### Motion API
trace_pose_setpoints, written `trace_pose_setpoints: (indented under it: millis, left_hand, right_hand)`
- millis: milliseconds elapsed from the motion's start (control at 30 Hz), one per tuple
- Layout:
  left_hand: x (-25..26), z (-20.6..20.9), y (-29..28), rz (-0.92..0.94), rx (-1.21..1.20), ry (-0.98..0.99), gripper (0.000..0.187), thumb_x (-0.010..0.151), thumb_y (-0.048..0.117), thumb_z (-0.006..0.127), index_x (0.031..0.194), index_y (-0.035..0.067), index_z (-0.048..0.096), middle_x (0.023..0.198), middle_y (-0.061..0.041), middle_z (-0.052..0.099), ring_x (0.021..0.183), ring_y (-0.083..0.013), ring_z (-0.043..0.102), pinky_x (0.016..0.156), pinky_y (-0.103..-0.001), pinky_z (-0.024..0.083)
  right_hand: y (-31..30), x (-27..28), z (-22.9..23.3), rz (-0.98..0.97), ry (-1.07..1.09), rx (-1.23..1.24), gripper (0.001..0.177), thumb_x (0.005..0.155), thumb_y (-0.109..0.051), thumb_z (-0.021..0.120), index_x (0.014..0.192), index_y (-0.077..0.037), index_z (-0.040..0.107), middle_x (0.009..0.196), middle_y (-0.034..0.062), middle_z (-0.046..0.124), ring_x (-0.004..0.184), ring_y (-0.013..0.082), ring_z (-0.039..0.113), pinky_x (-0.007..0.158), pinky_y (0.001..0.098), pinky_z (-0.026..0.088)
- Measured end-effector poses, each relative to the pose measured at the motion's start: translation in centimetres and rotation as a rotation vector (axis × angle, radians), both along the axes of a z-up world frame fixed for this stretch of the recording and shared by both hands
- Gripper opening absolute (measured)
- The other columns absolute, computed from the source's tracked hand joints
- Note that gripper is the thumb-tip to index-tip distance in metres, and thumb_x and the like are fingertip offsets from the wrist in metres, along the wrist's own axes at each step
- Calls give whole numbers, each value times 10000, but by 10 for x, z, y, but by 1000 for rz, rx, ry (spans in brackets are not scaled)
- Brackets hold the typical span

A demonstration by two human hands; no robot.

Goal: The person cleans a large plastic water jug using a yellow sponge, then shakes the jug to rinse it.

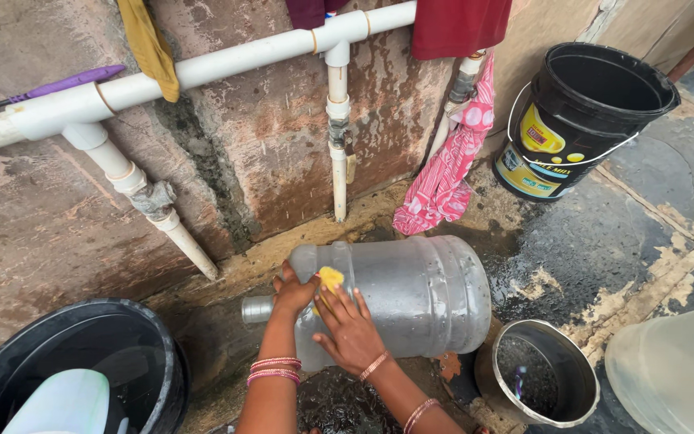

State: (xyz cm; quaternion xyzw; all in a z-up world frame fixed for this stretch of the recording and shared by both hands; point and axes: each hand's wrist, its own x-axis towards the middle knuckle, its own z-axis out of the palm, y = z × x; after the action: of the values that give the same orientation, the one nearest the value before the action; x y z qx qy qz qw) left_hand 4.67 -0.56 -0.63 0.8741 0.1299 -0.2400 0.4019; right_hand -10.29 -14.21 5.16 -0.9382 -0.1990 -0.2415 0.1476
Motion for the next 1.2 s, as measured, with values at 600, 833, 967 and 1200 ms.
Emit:
trace_pose_setpoints:
  millis: [600, 833, 967, 1200]
  left_hand:
    - [6, -15, -9, 31, 3, -54, 1108, 854, 630, 653, 1644, 226, -10, 1682, -274, 1, 1535, -479, 148, 1257, -518, 143]
    - [4, -16, -8, 30, 25, -188, 1076, 834, 651, 663, 1646, 231, 96, 1672, -268, 114, 1514, -480, 233, 1242, -521, 198]
    - [-7, -16, 0, 120, -147, -421, 803, 885, 594, 601, 1568, 252, 355, 1631, -164, 311, 1450, -401, 397, 1183, -475, 354]
    - [-89, -16, 8, 567, -366, -39, 615, 1053, 499, 457, 1655, 369, 445, 1387, -377, 609, 1297, -560, 458, 1074, -580, 447]
  right_hand:
    - [-28, -16, -57, -379, 142, -14, 711, 1037, -444, 345, 1558, 31, 251, 1647, 231, 218, 1531, 372, 153, 1221, 571, 37]
    - [-99, -24, -53, -433, 337, -87, 677, 966, -402, 446, 1548, -81, 319, 1600, 163, 346, 1441, 351, 324, 1194, 593, 144]
    - [-196, -40, -71, -868, 11, 85, 615, 979, -338, 457, 1528, -63, 425, 1541, 167, 467, 1485, 336, 388, 1268, 572, 170]
    - [-288, 4, -131, -963, 248, 1293, 651, 1024, -487, 367, 1466, -18, 459, 1537, 166, 453, 1420, 332, 416, 1168, 435, 293]
